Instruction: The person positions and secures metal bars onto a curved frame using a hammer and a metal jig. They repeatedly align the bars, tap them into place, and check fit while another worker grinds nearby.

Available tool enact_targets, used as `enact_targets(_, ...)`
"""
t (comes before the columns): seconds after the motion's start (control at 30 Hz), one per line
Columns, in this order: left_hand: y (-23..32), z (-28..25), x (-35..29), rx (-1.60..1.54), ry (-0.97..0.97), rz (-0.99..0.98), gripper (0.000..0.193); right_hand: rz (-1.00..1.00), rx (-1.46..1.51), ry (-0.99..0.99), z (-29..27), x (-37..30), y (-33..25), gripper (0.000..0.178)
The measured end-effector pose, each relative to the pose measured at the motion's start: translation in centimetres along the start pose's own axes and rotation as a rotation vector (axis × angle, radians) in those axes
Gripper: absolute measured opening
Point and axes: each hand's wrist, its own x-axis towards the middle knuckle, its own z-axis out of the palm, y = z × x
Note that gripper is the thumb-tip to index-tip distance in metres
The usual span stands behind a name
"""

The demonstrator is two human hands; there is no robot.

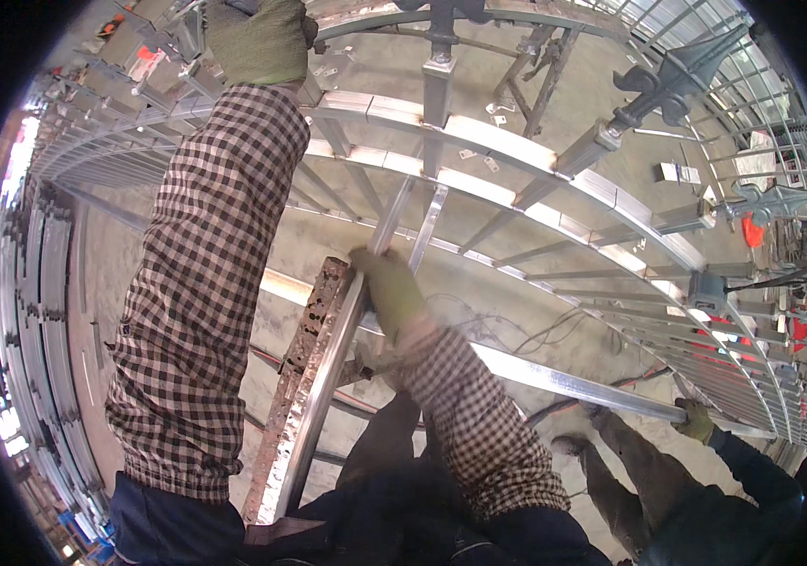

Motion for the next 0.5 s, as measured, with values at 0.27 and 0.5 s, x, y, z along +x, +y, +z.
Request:
enact_targets(0.27,1.1,-0.3,-0.4,0.076,-0.050,-0.181,0.052,-0.130,0.363,0.221,-0.6,6.9,-1.4,0.017)
enact_targets(0.5,-0.4,-0.2,-0.8,0.053,-0.070,-0.214,0.047,-0.126,0.463,0.109,-1.6,15.0,-2.2,0.006)
